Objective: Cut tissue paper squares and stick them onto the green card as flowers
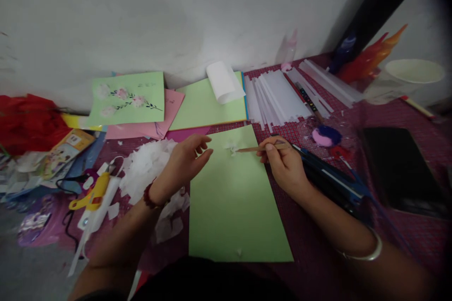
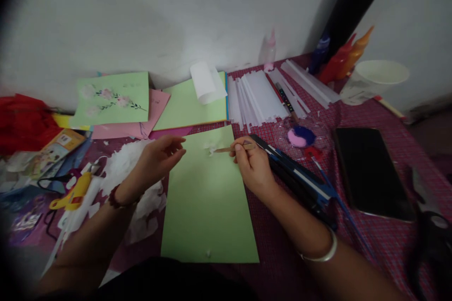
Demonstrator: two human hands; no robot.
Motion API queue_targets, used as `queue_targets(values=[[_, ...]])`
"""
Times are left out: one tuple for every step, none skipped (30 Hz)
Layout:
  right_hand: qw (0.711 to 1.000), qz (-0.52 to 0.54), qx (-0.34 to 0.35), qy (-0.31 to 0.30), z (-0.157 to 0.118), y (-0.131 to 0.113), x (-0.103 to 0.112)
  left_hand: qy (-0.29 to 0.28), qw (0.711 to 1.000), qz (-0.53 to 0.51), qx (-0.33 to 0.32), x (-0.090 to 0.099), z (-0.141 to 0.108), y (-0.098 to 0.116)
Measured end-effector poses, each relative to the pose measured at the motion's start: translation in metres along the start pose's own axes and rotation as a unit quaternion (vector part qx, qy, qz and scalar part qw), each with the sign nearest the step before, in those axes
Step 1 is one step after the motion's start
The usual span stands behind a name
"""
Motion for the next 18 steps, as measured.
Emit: queue_targets(values=[[1.0,-0.004,0.001,-0.001,0.0,0.0,0.0,-0.002,1.0,0.003,0.006,0.005,-0.008,-0.004],[1.0,-0.01,0.003,-0.002,0.0,-0.001,0.0,-0.006,1.0,0.007,0.014,0.009,-0.016,-0.008],[1.0,-0.016,0.004,-0.004,0.0,-0.002,0.0,-0.011,1.0,0.009,0.024,0.013,-0.024,-0.011],[1.0,-0.023,0.006,-0.008,0.0,-0.002,0.0,-0.016,0.999,0.012,0.036,0.017,-0.032,-0.013],[0.999,-0.033,0.01,-0.012,0.0,-0.003,0.0,-0.02,0.999,0.014,0.047,0.02,-0.04,-0.016],[0.999,-0.045,0.015,-0.018,0.0,-0.004,0.0,-0.021,0.998,0.016,0.056,0.023,-0.047,-0.017],[0.998,-0.06,0.023,-0.024,-0.001,-0.004,0.0,-0.022,0.998,0.019,0.063,0.026,-0.055,-0.019],[0.996,-0.076,0.031,-0.03,-0.001,-0.005,0.0,-0.02,0.997,0.022,0.07,0.029,-0.062,-0.02],[0.995,-0.089,0.037,-0.034,-0.001,-0.005,-0.001,-0.015,0.997,0.026,0.076,0.031,-0.068,-0.02],[0.994,-0.096,0.041,-0.037,-0.001,-0.005,-0.001,-0.007,0.996,0.03,0.082,0.033,-0.074,-0.021],[0.994,-0.096,0.041,-0.037,-0.001,-0.004,-0.002,0.001,0.996,0.032,0.088,0.035,-0.08,-0.021],[0.995,-0.09,0.037,-0.035,0.0,-0.003,-0.003,0.009,0.995,0.033,0.095,0.036,-0.086,-0.021],[0.996,-0.079,0.03,-0.031,0.0,-0.002,-0.004,0.015,0.994,0.03,0.102,0.036,-0.092,-0.022],[0.997,-0.065,0.021,-0.026,0.001,-0.001,-0.004,0.022,0.993,0.026,0.109,0.036,-0.098,-0.022],[0.998,-0.051,0.01,-0.021,0.001,0.0,-0.004,0.025,0.993,0.021,0.116,0.035,-0.104,-0.022],[0.999,-0.035,-0.004,-0.016,0.002,0.0,-0.004,0.025,0.992,0.015,0.122,0.034,-0.11,-0.023],[1.0,-0.017,-0.021,-0.011,0.003,0.001,-0.002,0.023,0.992,0.009,0.127,0.033,-0.116,-0.024],[0.999,0.005,-0.039,0.002,0.004,0.001,0.0,0.022,0.991,0.002,0.13,0.032,-0.123,-0.025]])
Point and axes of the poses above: each hand's wrist, its own z-axis towards the middle knuckle, its own x-axis out of the back of the hand, y = z × x, the point moved 1 cm from there along z, towards the middle knuckle, and after that the axes turned 3 degrees about y, right-handed, at the moved point
